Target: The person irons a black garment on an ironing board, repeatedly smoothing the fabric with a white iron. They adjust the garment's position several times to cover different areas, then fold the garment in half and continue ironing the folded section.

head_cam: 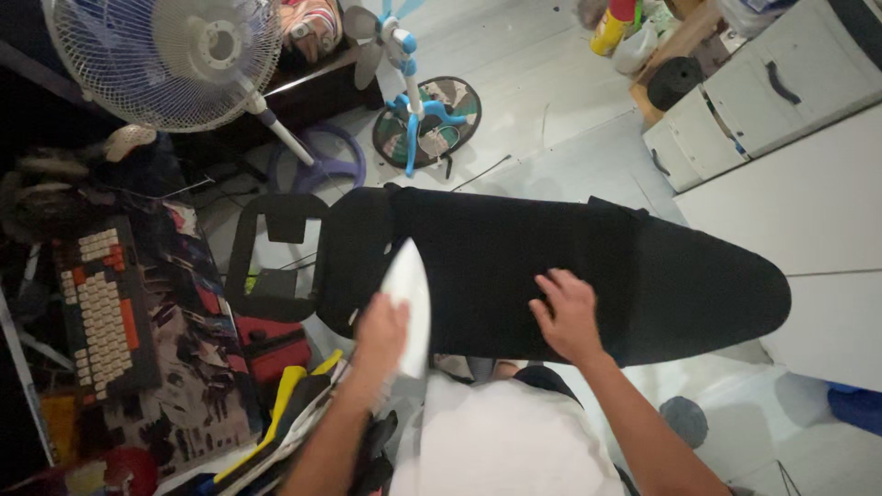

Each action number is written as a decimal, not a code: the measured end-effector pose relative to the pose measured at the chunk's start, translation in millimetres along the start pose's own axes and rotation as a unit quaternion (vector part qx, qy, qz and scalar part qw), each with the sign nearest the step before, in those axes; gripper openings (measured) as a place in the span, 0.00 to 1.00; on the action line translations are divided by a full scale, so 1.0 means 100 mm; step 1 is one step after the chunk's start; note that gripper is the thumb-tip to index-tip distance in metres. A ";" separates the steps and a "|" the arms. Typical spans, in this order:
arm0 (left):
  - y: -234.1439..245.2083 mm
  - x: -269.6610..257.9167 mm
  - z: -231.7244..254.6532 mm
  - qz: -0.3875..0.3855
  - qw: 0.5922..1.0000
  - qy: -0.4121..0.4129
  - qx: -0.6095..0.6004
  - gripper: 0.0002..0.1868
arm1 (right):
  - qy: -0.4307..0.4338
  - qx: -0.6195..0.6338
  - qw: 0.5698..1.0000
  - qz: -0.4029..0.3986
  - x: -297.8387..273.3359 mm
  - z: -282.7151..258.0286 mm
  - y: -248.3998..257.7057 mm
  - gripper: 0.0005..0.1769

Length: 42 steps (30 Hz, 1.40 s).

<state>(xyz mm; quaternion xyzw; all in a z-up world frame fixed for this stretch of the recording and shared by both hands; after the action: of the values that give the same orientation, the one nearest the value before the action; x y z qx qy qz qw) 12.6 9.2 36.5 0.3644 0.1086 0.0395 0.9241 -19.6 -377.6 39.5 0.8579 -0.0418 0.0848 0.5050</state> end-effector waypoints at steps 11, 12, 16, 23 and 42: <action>-0.01 0.37 0.83 0.080 0.996 -0.013 0.042 0.20 | -0.088 -0.148 0.983 0.072 -0.24 0.81 0.14 0.30; -0.05 0.54 0.84 0.086 0.995 -0.022 0.049 0.20 | -0.087 -0.147 0.983 0.074 -0.24 0.80 0.12 0.30; -0.10 1.19 1.05 0.083 0.993 -0.007 0.079 0.24 | -0.089 -0.163 0.980 0.071 -0.23 0.79 0.09 0.31; -0.18 1.87 1.27 0.044 0.996 0.044 0.060 0.31 | -0.095 -0.159 0.980 0.074 -0.24 0.79 0.06 0.32; -0.51 -0.31 0.92 -0.044 0.995 0.073 0.043 0.24 | -0.105 -0.194 0.973 0.065 -0.26 0.89 -0.03 0.33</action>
<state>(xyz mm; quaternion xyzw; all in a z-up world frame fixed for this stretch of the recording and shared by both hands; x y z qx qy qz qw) 3.1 -94.1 72.5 0.3951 0.1931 0.0202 0.8979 -35.4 -454.2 -10.7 0.7429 -0.1664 0.0173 0.6482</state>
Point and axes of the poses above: each hand's wrist, its own x-axis towards the middle knuckle, its own y-axis out of the back of the hand, z = x × y, the point moved 6 cm from there along x, towards the middle knuckle, and after that the axes turned 4 degrees about z, right-handed, at the moved point
